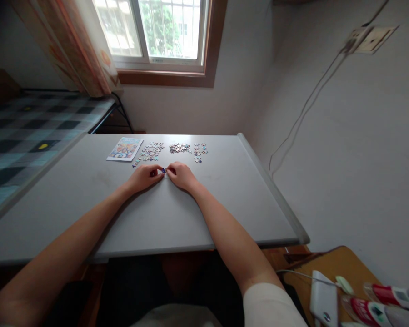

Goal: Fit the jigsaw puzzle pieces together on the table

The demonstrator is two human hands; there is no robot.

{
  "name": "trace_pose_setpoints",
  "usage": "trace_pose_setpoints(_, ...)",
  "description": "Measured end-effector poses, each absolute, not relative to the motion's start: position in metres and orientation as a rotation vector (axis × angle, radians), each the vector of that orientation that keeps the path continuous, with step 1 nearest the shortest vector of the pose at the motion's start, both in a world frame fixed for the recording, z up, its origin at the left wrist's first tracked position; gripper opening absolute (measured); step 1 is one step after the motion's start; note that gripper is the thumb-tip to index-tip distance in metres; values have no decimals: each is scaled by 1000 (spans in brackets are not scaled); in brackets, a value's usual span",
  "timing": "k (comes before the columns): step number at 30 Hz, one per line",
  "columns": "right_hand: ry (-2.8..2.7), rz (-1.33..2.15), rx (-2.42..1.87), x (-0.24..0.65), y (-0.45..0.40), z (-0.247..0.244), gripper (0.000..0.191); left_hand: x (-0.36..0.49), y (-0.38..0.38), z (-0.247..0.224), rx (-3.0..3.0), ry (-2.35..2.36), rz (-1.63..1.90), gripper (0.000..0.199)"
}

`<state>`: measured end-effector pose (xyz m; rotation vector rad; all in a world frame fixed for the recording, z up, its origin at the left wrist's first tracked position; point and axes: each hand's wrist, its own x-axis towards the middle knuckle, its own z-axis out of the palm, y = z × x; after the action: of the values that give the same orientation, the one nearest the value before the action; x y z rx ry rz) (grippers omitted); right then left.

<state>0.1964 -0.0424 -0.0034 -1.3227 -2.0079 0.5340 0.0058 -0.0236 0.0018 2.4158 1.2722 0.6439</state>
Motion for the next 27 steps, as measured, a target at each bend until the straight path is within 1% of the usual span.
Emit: trace_pose_setpoints(27, -2014, 536, -1333, 196, -43, -2, 17, 5, -21, 0, 2422, 1276, 630, 33)
